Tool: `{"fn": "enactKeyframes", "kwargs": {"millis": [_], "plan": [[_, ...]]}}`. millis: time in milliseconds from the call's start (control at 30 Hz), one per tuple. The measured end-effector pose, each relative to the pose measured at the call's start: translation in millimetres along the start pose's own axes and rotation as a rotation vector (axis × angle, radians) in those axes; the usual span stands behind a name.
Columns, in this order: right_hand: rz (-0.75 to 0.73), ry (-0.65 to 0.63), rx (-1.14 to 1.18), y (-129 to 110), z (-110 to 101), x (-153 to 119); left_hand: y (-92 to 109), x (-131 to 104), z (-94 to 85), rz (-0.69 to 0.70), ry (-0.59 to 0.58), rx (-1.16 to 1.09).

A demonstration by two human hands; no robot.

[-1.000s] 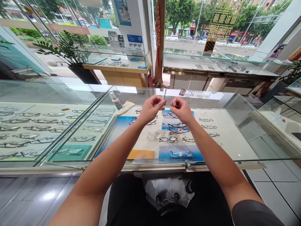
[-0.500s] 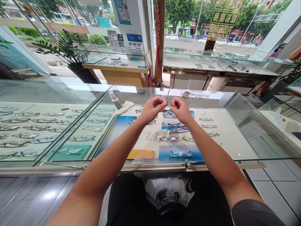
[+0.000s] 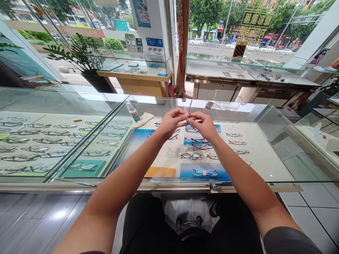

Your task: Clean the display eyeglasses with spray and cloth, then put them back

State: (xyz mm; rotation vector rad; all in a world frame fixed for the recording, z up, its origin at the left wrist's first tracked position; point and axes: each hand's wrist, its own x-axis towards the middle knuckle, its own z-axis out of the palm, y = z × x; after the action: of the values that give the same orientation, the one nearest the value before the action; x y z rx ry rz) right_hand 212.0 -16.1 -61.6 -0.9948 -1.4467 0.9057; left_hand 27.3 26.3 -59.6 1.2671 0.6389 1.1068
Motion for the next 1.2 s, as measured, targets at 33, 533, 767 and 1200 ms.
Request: {"fn": "enactKeyframes", "kwargs": {"millis": [33,533,767,1200], "plan": [[0.008,0.002,0.017,0,1,0,0,0,-0.9,-0.014,0.003,0.004],[0.039,0.185,0.047,4,-4,4,33,11,-52.3,0.66,0.777,0.601],[0.038,0.178,0.031,6,-4,5,45,26,-122.9,0.632,1.114,0.498],[0.046,0.18,0.038,10,-6,7,37,26,-167.2,0.567,1.276,0.375]]}}
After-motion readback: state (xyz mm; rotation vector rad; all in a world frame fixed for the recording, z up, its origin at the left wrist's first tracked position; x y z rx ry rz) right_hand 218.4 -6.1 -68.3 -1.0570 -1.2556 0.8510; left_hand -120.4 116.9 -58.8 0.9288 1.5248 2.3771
